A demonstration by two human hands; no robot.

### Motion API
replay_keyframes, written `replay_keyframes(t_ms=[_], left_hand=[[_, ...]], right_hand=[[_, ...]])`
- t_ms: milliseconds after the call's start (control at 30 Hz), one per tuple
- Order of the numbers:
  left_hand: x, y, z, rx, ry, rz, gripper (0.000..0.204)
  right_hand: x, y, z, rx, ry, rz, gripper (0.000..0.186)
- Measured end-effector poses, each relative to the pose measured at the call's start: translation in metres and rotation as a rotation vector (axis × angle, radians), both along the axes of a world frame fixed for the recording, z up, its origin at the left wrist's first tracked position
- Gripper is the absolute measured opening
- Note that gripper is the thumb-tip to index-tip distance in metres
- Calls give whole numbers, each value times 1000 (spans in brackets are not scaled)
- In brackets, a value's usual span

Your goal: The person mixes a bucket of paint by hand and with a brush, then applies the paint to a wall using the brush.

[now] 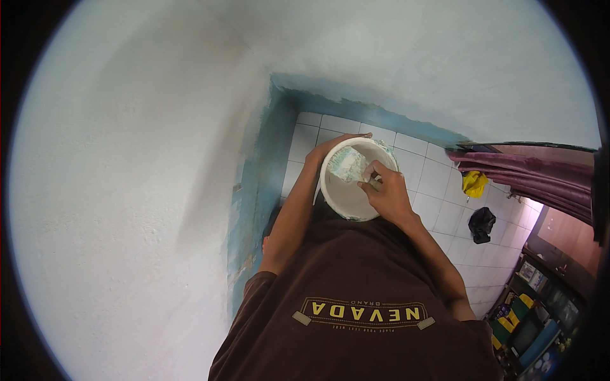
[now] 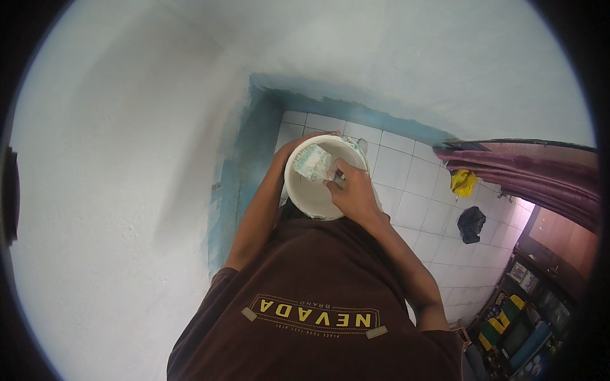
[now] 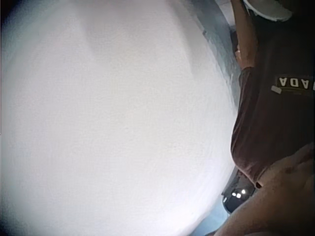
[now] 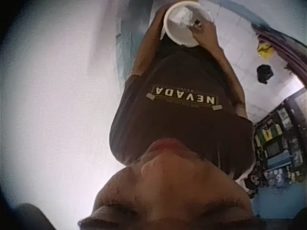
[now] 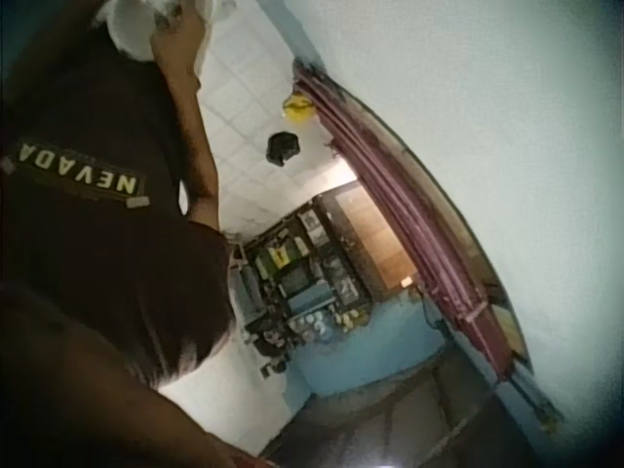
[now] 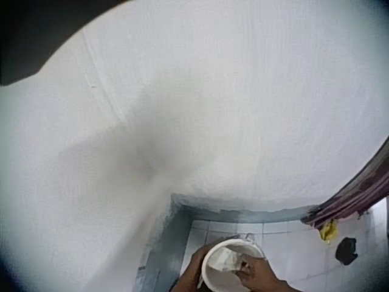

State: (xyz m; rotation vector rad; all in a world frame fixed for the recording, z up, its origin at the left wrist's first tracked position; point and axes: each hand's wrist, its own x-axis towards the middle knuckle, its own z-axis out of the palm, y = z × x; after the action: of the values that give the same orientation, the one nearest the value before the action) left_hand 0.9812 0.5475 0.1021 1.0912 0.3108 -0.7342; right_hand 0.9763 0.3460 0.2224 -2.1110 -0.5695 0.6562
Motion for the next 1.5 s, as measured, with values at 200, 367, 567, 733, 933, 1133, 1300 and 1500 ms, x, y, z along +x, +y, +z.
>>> replay_keyframes(t_ms=[200, 367, 567, 733, 933, 1133, 1300, 1500], left_hand=[[2, -1, -3, 34, -61, 13, 53], [-4, 2, -27, -148, -151, 53, 54], [-6, 1, -32, -222, -118, 65, 53], [-6, 1, -34, -284, -80, 89, 52], [19, -9, -11, -132, 235, 19, 66], [37, -13, -56, 174, 37, 97, 95], [65, -42, -18, 78, 61, -50, 97], [46, -42, 5, 199, 175, -150, 68]], right_hand=[[-9, 0, -5, 64, -56, -49, 20], [-10, 1, -4, 88, -1, -65, 17], [-11, -2, -9, 102, 8, -83, 18], [-1, -3, -4, 39, -33, -17, 32], [38, -39, -6, -58, 12, 111, 51], [69, -82, 28, 193, 233, 14, 53], [93, -128, 22, 419, 342, -207, 29], [119, -166, 28, 522, 423, -352, 23]])
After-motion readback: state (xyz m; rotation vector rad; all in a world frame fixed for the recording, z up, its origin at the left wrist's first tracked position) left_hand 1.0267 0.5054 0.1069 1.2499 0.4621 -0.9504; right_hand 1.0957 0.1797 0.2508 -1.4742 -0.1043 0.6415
